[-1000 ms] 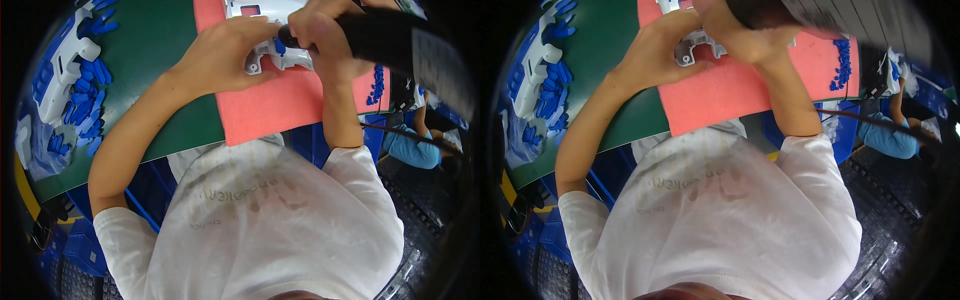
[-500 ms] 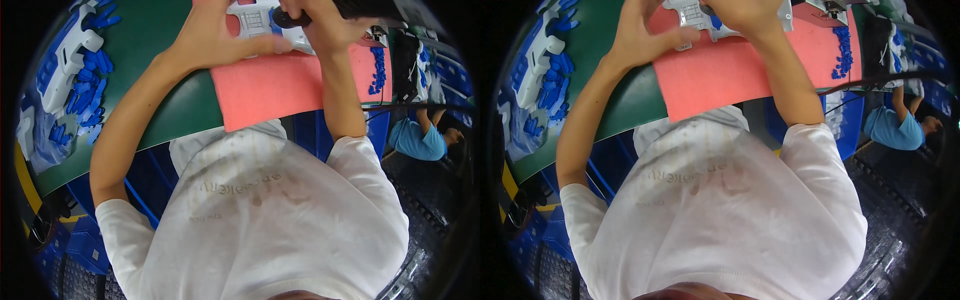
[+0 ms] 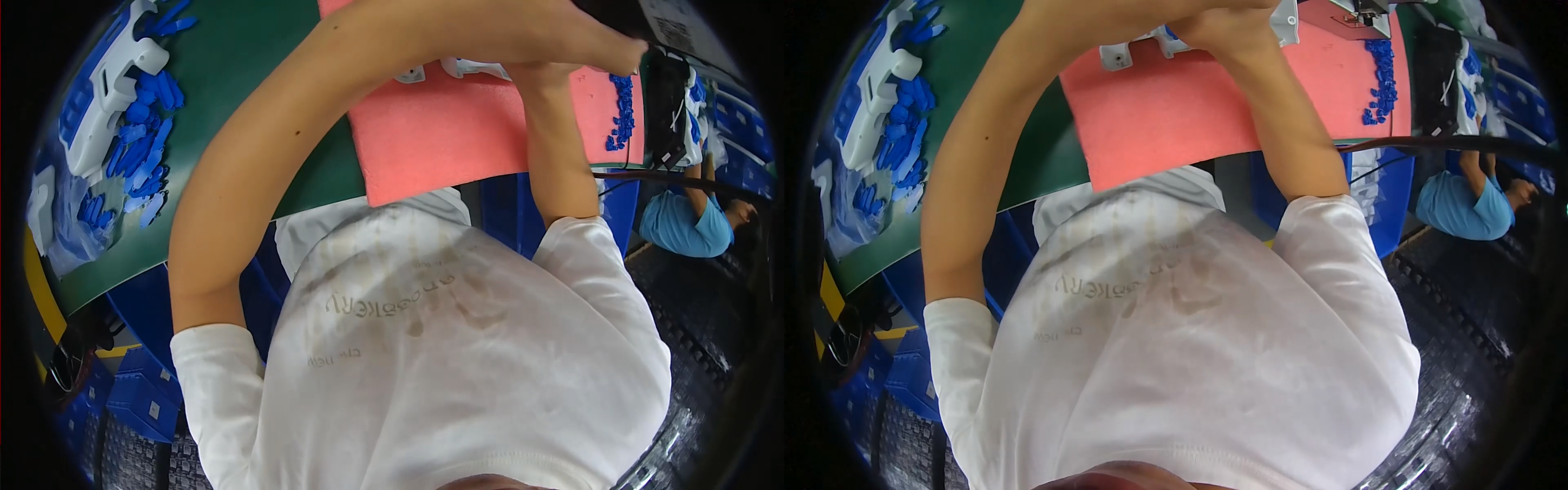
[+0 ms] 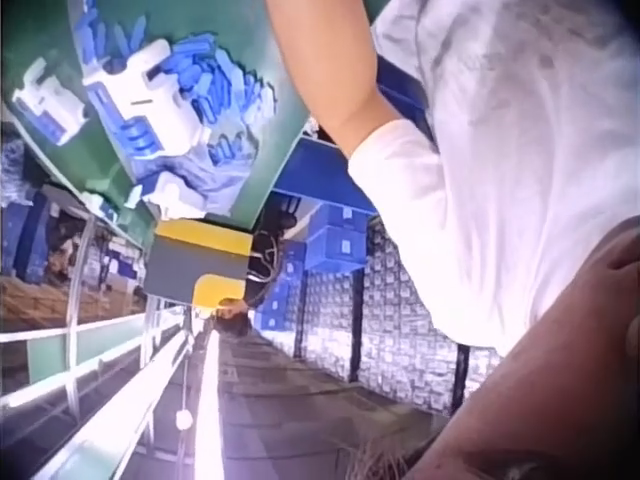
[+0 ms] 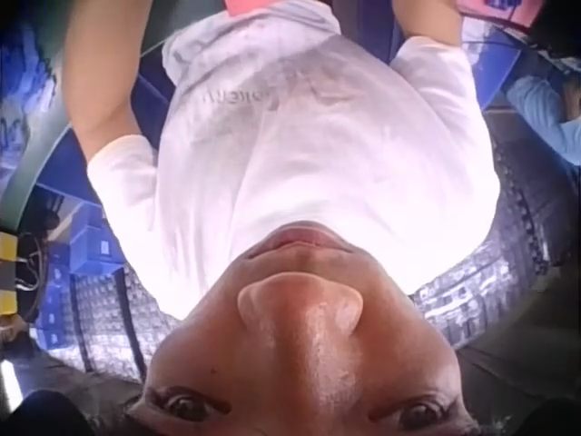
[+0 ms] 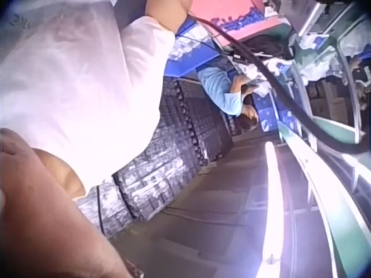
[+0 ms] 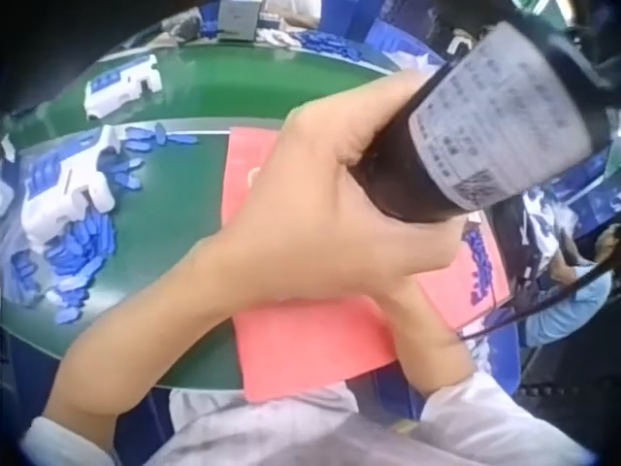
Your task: Assembling internal plastic components into a toy gun shell and fastening them with an electric screwdriver on a factory line.
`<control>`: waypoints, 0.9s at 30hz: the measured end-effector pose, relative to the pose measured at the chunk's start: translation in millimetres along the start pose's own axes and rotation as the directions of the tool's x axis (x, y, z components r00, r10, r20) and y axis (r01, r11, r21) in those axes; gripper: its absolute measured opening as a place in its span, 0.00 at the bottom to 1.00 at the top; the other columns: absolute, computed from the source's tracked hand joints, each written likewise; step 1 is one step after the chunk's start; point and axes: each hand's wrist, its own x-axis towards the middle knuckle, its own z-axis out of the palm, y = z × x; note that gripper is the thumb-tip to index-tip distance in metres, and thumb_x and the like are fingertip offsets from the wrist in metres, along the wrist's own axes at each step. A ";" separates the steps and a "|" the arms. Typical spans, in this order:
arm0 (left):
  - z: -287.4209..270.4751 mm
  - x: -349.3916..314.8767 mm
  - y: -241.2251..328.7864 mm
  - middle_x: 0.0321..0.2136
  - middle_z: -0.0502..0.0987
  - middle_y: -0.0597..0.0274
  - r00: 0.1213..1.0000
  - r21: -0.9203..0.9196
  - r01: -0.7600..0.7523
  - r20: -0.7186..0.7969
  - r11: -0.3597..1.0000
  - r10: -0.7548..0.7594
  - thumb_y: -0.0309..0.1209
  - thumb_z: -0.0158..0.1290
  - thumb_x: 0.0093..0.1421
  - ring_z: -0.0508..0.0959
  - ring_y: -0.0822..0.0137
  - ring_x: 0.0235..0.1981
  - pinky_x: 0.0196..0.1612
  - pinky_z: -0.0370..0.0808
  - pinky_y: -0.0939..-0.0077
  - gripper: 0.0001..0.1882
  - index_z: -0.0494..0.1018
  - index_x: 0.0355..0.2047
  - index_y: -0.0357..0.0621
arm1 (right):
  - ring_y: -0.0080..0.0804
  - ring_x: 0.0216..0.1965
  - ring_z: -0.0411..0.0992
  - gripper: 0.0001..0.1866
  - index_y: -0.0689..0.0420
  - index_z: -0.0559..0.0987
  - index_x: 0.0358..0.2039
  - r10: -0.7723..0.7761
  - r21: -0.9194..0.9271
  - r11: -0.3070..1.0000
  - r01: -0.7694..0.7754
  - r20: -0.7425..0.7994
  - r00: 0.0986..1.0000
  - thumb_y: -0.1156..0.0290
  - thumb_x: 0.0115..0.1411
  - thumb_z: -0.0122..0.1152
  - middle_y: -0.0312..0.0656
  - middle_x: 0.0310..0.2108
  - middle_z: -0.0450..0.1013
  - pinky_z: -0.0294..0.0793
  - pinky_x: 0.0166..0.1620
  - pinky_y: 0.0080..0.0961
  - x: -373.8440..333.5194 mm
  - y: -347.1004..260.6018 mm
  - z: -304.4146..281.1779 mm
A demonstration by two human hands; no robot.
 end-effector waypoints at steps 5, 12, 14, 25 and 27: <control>-2.7 0.9 10.3 0.35 0.75 0.59 0.998 0.199 0.059 0.015 0.978 -0.063 0.28 0.65 0.44 0.73 0.72 0.38 0.45 0.71 0.77 0.26 0.70 0.44 0.35 | 0.32 0.19 0.67 0.04 0.65 0.71 0.31 -0.042 0.054 0.998 0.039 0.065 0.997 0.77 0.57 0.51 0.44 0.20 0.67 0.72 0.27 0.30 -4.3 6.2 -31.6; -41.3 -70.7 -3.2 0.56 0.66 0.48 0.854 0.735 -0.101 0.410 0.671 -0.320 0.44 0.65 0.46 0.68 0.49 0.55 0.56 0.68 0.60 0.44 0.59 0.60 0.40 | 0.32 0.15 0.65 0.06 0.65 0.71 0.31 -0.166 0.085 0.983 0.163 0.035 0.985 0.85 0.53 0.47 0.45 0.18 0.67 0.71 0.22 0.35 18.2 -38.3 -43.3; -40.3 -78.7 -8.3 0.56 0.66 0.48 0.847 0.765 -0.049 0.373 0.642 -0.379 0.43 0.65 0.46 0.68 0.49 0.55 0.55 0.69 0.61 0.44 0.59 0.60 0.39 | 0.30 0.16 0.65 0.14 0.66 0.66 0.42 -0.155 0.024 0.988 0.154 0.031 0.987 0.85 0.53 0.48 0.44 0.19 0.67 0.70 0.23 0.33 14.2 -30.7 -28.2; -43.2 -89.2 -19.8 0.47 0.72 0.48 0.887 0.743 0.118 0.218 0.658 -0.406 0.38 0.63 0.47 0.73 0.48 0.48 0.51 0.71 0.60 0.36 0.63 0.56 0.40 | 0.25 0.15 0.66 0.31 0.62 0.57 0.56 0.019 0.003 1.000 -0.019 -0.114 0.993 0.79 0.54 0.60 0.38 0.19 0.66 0.66 0.20 0.20 1.4 -4.9 -16.5; -43.0 -89.0 -21.7 0.46 0.73 0.48 0.911 0.751 0.047 0.239 0.658 -0.338 0.37 0.63 0.47 0.73 0.48 0.48 0.50 0.72 0.60 0.35 0.65 0.55 0.42 | 0.25 0.15 0.66 0.31 0.63 0.57 0.56 0.025 0.002 1.000 -0.025 -0.125 0.992 0.79 0.54 0.60 0.38 0.19 0.66 0.66 0.20 0.20 5.9 2.9 -15.6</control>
